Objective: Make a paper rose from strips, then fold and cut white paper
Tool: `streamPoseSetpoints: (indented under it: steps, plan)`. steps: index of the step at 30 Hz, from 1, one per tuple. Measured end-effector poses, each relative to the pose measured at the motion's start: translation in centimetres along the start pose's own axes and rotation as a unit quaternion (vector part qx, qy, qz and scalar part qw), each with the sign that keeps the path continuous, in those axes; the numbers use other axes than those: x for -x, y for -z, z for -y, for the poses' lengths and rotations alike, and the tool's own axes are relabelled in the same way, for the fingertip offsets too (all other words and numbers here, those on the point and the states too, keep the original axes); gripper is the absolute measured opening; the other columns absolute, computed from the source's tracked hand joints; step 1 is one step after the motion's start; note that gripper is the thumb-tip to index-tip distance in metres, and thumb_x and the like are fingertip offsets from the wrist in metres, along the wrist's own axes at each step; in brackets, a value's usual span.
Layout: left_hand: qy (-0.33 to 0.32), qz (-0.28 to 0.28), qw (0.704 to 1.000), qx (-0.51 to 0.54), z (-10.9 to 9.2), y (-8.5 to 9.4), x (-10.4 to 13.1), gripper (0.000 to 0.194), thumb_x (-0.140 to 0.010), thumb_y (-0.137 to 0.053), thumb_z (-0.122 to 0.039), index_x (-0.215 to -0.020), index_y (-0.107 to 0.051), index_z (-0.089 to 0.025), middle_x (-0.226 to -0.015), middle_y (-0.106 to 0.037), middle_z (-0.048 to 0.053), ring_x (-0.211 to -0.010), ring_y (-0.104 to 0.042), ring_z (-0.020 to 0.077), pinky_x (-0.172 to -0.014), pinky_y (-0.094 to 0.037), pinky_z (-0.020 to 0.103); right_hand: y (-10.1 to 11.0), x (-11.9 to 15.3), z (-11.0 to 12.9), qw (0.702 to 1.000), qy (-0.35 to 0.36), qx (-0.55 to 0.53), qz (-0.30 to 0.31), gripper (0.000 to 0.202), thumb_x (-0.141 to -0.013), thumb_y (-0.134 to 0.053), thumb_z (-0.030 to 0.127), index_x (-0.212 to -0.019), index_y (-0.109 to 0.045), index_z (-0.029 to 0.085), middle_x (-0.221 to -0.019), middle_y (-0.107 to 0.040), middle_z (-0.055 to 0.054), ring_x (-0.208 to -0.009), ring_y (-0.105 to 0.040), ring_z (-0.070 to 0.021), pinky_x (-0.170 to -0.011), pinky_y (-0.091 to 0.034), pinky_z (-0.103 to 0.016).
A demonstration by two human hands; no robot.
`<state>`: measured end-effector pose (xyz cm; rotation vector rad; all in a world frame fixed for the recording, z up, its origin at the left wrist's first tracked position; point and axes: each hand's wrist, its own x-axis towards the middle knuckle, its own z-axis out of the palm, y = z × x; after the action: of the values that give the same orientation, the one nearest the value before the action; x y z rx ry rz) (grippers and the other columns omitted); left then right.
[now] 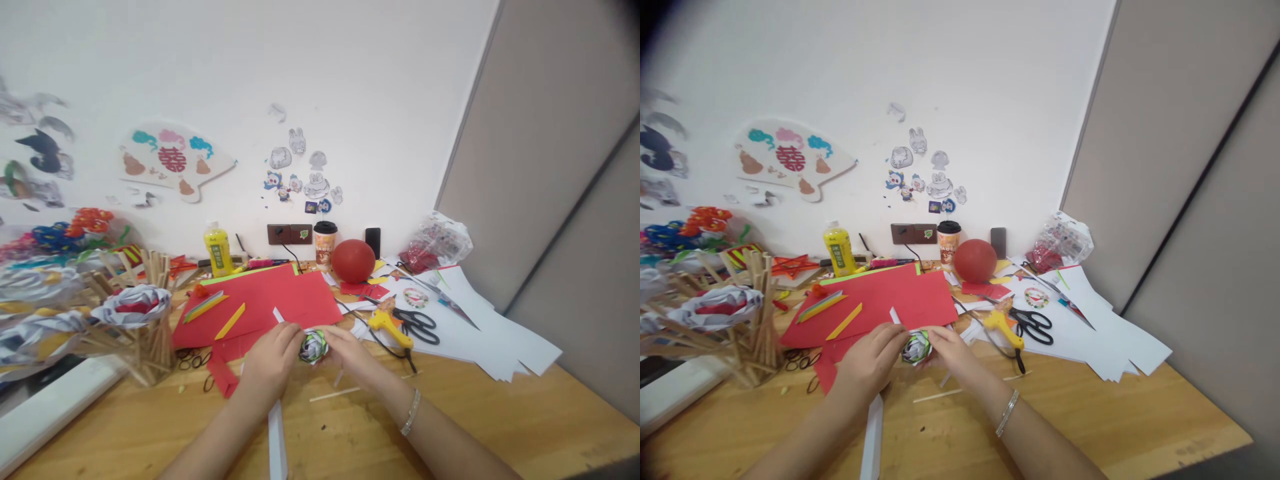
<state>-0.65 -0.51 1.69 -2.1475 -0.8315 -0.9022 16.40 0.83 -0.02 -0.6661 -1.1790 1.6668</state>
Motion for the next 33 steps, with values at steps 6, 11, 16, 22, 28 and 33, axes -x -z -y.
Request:
streamPoseSetpoints:
  steps: [6, 11, 16, 22, 28, 33]
  plan:
    - [-0.038, -0.002, 0.999, -0.034, -0.1, 0.1, -0.4, 0.028, -0.089, -0.032, -0.009, -0.087, -0.06, -0.006, -0.082, -0.064, 0.014, -0.075, -0.056, 0.0227, -0.057, -0.05, 0.032, 0.1, -0.1, -0.2, 1.0, -0.001, 0.01, 0.001, 0.036, -0.067, -0.068, 0.05, -0.086, -0.068, 0.019, -0.083, -0.066, -0.003, -0.074, -0.06, -0.0174, -0.06, -0.05, -0.027]
    - [-0.044, 0.028, 0.997, -0.05, -0.2, 0.0, -0.4, 0.028, -0.088, -0.032, -0.006, -0.088, -0.06, -0.006, -0.081, -0.063, 0.014, -0.074, -0.055, 0.0229, -0.057, -0.05, 0.032, 0.1, -0.1, -0.1, 1.0, -0.003, 0.017, 0.003, 0.037, -0.068, -0.068, 0.05, -0.088, -0.068, 0.02, -0.087, -0.066, -0.003, -0.076, -0.06, -0.0177, -0.062, -0.05, -0.029]
    - [-0.035, 0.044, 0.998, -0.021, -0.1, -0.3, -0.2, 0.026, -0.088, -0.034, -0.008, -0.089, -0.06, -0.009, -0.083, -0.062, 0.013, -0.078, -0.055, 0.0225, -0.059, -0.05, 0.032, 0.2, 0.0, -0.2, 1.0, -0.001, 0.021, 0.011, 0.036, -0.07, -0.066, 0.049, -0.089, -0.067, 0.019, -0.088, -0.066, -0.003, -0.076, -0.06, -0.0176, -0.064, -0.05, -0.03]
    - [-0.033, 0.038, 0.999, -0.004, -0.1, -0.8, 0.0, 0.028, -0.089, -0.033, -0.009, -0.093, -0.061, -0.01, -0.088, -0.064, 0.014, -0.079, -0.058, 0.0223, -0.063, -0.052, 0.034, 0.3, -0.1, -0.3, 1.0, 0.002, 0.016, 0.001, 0.036, -0.069, -0.067, 0.049, -0.088, -0.067, 0.019, -0.088, -0.065, -0.003, -0.077, -0.06, -0.0176, -0.064, -0.049, -0.03]
    - [0.189, 0.1, 0.967, 0.142, -0.3, -1.3, 0.5, 0.034, -0.089, -0.038, -0.021, -0.12, -0.051, -0.013, -0.111, -0.063, 0.016, -0.1, -0.06, 0.0245, -0.08, -0.052, 0.039, 0.3, -0.1, 0.5, 0.999, 0.002, -0.034, -0.026, 0.041, -0.065, -0.07, 0.048, -0.092, -0.063, 0.018, -0.089, -0.065, -0.004, -0.072, -0.06, -0.0154, -0.065, -0.048, -0.029]
    - [0.305, 0.138, 0.886, 0.319, -1.2, -1.5, 0.6, 0.055, -0.077, -0.06, -0.033, -0.128, -0.041, -0.02, -0.123, -0.057, 0.013, -0.11, -0.056, 0.0242, -0.089, -0.048, 0.039, 0.0, 0.1, 0.3, 0.998, 0.02, -0.059, 0.018, 0.038, -0.075, -0.064, 0.044, -0.103, -0.058, 0.019, -0.1, -0.063, -0.006, -0.085, -0.06, -0.0173, -0.075, -0.046, -0.031]
